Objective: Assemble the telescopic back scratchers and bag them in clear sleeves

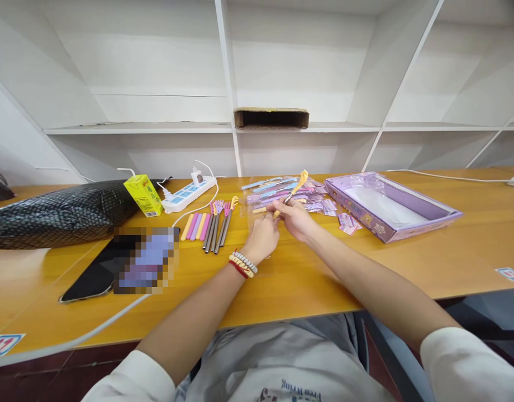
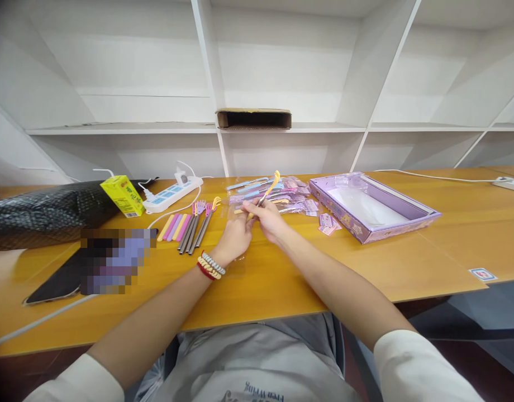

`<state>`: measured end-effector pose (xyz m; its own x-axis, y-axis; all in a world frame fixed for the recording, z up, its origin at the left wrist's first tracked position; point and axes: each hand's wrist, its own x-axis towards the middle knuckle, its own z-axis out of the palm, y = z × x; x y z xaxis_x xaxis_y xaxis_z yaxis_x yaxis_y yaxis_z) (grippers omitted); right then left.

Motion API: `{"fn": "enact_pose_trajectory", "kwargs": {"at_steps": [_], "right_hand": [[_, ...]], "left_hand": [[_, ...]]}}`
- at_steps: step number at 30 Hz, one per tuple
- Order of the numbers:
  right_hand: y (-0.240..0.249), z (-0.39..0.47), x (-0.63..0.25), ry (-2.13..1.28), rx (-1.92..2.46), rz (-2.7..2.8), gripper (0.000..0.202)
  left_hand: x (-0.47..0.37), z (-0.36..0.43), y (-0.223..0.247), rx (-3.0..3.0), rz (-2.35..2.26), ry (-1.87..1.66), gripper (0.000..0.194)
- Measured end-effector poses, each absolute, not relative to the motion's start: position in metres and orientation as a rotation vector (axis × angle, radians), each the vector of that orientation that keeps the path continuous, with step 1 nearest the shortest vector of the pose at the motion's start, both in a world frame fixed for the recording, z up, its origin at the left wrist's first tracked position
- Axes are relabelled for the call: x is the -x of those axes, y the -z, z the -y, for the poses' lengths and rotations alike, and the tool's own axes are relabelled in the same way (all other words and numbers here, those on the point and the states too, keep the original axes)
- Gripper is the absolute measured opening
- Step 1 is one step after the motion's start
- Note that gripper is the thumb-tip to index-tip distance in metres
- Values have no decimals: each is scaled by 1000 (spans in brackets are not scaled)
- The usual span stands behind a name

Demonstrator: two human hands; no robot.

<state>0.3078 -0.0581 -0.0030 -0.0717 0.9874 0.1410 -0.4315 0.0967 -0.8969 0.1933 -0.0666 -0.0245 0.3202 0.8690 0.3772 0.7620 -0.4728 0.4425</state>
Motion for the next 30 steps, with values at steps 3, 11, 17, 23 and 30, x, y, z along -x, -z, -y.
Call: {"fn": "enact_pose_trajectory", "kwargs": {"at_steps": [3, 11, 17, 23, 30], "right_hand": [[-1, 51, -293, -1389, 701, 763, 46], [-4, 47, -307, -1358, 743, 567, 57], [-10, 54, -298, -1296, 698, 528, 54], [-12, 60, -290, -1223, 670, 497, 42], [-17, 65, -288, -1178, 689, 483, 43]], "left_hand": [[-193, 67, 23, -2337, -1483, -875, 35], [-209, 81, 26, -2384, -1264, -835, 57], [-211, 81, 26, -2298, -1439, -705, 45], [-208, 79, 26, -2283, -1482, -714, 21], [-210, 72, 13, -2022, -1225, -683, 13]]}}
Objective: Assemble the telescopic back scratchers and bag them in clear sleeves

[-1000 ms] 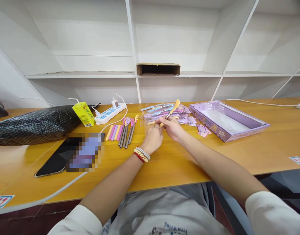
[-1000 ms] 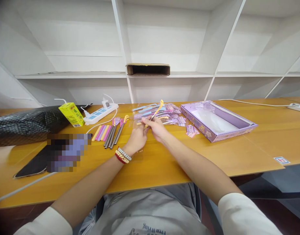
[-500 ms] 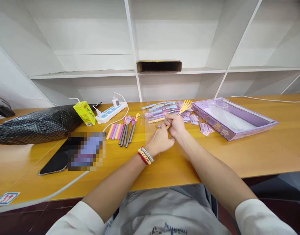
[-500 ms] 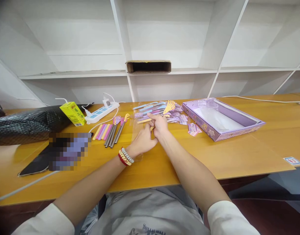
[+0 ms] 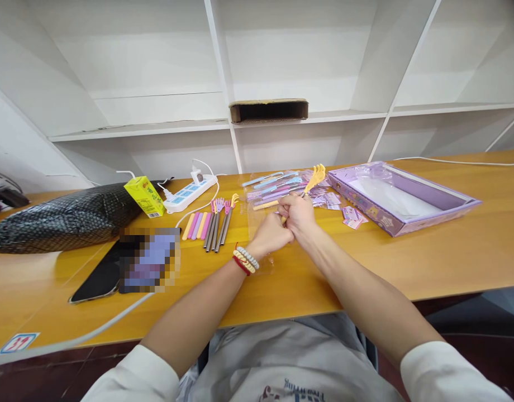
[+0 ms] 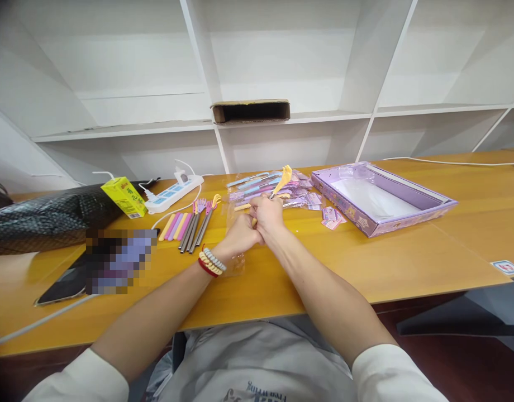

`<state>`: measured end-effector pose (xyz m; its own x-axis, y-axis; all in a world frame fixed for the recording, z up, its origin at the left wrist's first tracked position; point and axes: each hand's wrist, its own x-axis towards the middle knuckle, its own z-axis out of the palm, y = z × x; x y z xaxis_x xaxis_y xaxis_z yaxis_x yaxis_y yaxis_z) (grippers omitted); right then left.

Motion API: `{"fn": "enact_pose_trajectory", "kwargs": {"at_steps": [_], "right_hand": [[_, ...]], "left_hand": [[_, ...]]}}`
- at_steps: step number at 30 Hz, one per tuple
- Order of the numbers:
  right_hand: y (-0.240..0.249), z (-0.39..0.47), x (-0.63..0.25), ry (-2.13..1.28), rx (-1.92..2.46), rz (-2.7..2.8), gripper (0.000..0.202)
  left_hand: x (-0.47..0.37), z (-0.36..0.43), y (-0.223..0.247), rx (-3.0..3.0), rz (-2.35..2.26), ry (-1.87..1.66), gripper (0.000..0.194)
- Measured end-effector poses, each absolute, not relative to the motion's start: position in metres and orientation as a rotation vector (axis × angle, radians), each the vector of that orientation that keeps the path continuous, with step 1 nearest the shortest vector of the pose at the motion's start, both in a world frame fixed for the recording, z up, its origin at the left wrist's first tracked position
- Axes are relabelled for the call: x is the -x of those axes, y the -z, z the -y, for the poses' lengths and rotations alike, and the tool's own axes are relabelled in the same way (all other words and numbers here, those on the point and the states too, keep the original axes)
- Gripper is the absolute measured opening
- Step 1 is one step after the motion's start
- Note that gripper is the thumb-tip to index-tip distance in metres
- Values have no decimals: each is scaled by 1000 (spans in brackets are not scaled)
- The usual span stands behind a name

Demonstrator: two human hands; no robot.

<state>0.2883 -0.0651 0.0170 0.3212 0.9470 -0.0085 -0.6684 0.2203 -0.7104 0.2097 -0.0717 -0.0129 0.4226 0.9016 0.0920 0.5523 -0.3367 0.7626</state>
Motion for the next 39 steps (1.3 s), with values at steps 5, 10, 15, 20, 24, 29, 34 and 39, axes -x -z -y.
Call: {"fn": "enact_pose_trajectory", "kwargs": {"at_steps": [5, 10, 15, 20, 24, 29, 34, 39], "right_hand": [[-26, 76, -289, -1218, 630, 539, 46], [-38, 98, -287, -1290, 606, 644, 50], [-42, 106, -290, -1247, 560, 701, 49], [-40, 99, -294, -1113, 489, 696, 50], [-40, 98, -293, -1056, 455, 717, 54], [-40, 98, -295, -1017, 491, 708, 57], [-34, 92, -303, -1123, 539, 691, 54], [-24, 81, -308, -1277, 478, 644, 30]], "left_hand": [[-200, 75, -5, -1697, -918, -545, 26], [-178, 80, -11, -1442, -729, -217, 43], [-178, 80, -11, -1679, -677, -301, 35], [-194, 80, -4, -2415, -1079, -843, 13], [-198, 82, 2, -2618, -1627, -861, 22], [-195, 77, -3, -2643, -1427, -809, 18], [-191, 74, -7, -2399, -943, -643, 11], [-194, 75, 3, -2228, -958, -771, 7]]}}
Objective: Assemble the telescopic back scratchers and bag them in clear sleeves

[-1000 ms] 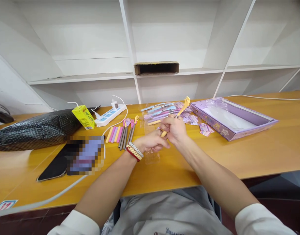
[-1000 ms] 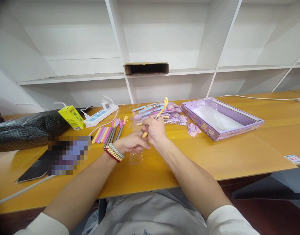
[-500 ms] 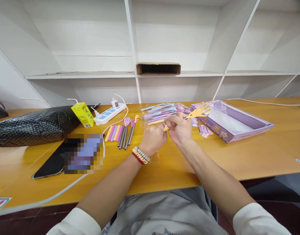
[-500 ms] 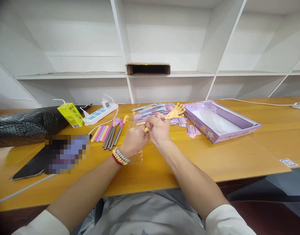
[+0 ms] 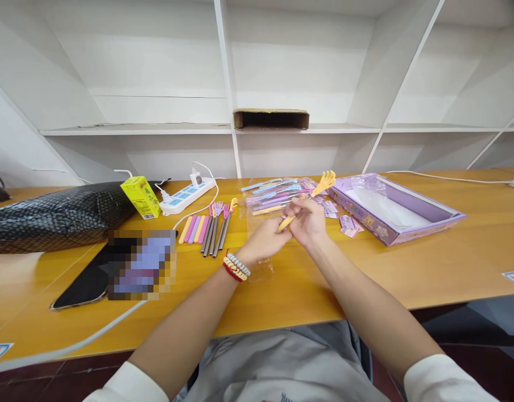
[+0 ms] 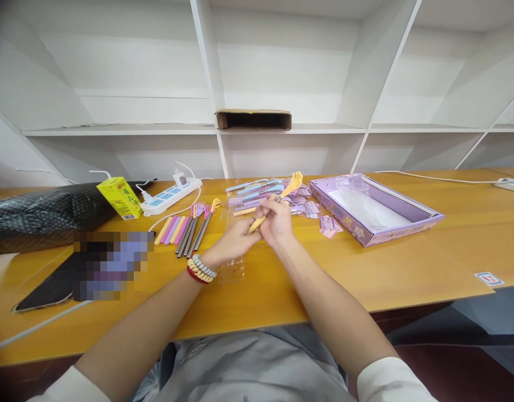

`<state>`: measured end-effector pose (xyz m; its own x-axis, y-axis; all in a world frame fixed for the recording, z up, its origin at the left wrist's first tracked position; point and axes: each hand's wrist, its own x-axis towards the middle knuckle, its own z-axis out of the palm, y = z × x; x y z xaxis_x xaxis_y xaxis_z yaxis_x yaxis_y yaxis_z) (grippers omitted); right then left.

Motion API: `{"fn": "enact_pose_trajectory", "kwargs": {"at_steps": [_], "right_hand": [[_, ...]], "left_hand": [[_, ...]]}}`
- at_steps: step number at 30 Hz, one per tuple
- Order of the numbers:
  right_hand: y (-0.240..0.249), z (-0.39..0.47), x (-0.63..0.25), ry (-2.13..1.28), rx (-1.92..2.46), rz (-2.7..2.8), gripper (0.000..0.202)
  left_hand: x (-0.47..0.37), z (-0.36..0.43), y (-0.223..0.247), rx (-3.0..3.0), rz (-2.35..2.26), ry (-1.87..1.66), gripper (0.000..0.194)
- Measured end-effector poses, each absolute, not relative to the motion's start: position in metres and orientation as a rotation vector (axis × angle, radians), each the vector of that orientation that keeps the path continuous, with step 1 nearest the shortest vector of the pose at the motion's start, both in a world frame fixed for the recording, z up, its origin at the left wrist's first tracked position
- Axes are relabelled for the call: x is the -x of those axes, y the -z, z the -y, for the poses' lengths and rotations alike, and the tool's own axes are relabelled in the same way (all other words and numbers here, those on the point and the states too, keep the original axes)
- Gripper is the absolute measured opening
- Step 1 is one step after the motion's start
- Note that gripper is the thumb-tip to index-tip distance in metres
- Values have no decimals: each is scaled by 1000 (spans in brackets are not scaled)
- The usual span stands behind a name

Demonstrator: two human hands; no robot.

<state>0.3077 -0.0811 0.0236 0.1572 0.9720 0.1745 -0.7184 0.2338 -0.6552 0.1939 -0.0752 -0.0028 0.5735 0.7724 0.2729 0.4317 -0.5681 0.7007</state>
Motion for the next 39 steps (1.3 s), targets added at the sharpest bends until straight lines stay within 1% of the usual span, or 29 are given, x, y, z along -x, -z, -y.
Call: {"fn": "enact_pose_trajectory", "kwargs": {"at_steps": [2, 6, 8, 11, 14, 17, 19, 22, 30, 35, 39], "right_hand": [[-19, 77, -309, -1346, 498, 613, 18], [-11, 70, -308, -1393, 591, 589, 17], [-9, 67, -307, -1403, 621, 598, 21], [-6, 65, -307, -1394, 676, 592, 37], [-5, 63, -306, -1362, 740, 552, 51], [-4, 61, -307, -1336, 774, 510, 57], [-5, 60, -309, -1339, 763, 496, 60], [-10, 61, -313, -1376, 737, 524, 62], [-21, 68, -319, -1361, 524, 591, 60], [-26, 74, -313, -1365, 544, 581, 59], [-28, 76, -310, -1291, 558, 549, 58]], "left_hand": [[-196, 75, 7, -2189, -1024, -831, 18], [-196, 74, 14, -2198, -1135, -812, 27], [-196, 75, 16, -2252, -1137, -812, 29], [-199, 78, 18, -2339, -1132, -825, 34], [-202, 81, 19, -2340, -1104, -792, 32], [-203, 82, 19, -2254, -1020, -753, 28], [-203, 82, 18, -2242, -975, -761, 35], [-201, 82, 17, -2381, -979, -778, 44], [-199, 83, 7, -2714, -1121, -659, 40], [-203, 84, 7, -2746, -1458, -529, 34], [-209, 84, 10, -2769, -1607, -489, 35]]}}
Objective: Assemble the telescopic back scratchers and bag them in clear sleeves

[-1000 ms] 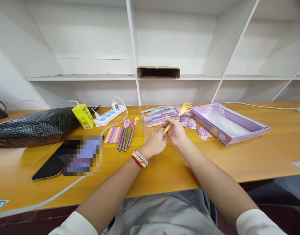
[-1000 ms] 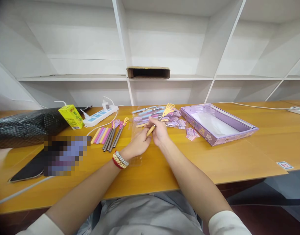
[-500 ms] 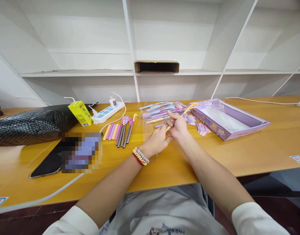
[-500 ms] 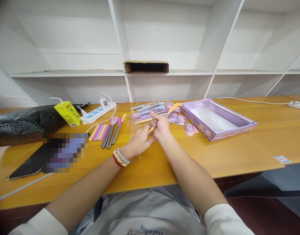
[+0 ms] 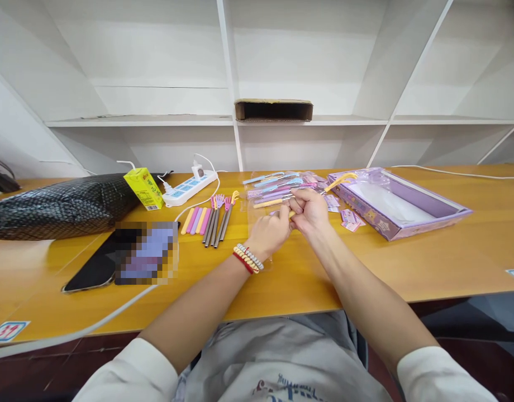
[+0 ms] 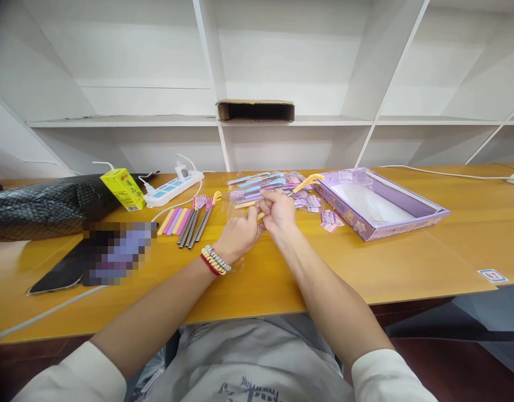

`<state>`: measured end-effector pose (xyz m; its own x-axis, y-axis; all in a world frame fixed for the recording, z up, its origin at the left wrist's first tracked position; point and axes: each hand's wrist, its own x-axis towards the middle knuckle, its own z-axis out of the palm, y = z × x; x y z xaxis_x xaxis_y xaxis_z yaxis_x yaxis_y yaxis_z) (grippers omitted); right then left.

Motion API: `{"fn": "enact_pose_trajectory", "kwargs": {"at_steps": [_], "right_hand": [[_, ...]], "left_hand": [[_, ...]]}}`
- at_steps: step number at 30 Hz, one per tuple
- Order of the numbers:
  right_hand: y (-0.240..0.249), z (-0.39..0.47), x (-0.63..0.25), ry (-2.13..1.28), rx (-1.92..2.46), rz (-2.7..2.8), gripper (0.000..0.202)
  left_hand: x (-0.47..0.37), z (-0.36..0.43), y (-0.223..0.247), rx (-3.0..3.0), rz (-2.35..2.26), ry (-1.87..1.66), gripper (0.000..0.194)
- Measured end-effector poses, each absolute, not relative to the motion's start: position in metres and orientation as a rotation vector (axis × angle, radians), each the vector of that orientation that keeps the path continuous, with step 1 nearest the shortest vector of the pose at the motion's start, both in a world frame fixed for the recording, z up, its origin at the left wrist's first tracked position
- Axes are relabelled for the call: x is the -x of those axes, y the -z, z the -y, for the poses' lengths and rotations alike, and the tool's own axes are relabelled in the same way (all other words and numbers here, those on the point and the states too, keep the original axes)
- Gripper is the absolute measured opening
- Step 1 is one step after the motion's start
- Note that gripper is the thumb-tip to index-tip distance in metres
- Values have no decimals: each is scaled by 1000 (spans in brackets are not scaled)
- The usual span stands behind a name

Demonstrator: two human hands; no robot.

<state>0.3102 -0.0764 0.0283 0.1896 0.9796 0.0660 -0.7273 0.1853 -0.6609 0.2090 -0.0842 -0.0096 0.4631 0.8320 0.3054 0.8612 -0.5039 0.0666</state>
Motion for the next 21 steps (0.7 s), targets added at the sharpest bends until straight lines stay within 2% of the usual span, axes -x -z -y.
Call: {"fn": "enact_pose_trajectory", "kwargs": {"at_steps": [9, 21], "right_hand": [[-31, 79, -308, -1208, 559, 542, 56], [-21, 71, -311, -1224, 477, 565, 56]], "left_hand": [[-209, 84, 3, 2577, 1593, 464, 53], [-200, 83, 11, 2578, 1598, 528, 49]]}}
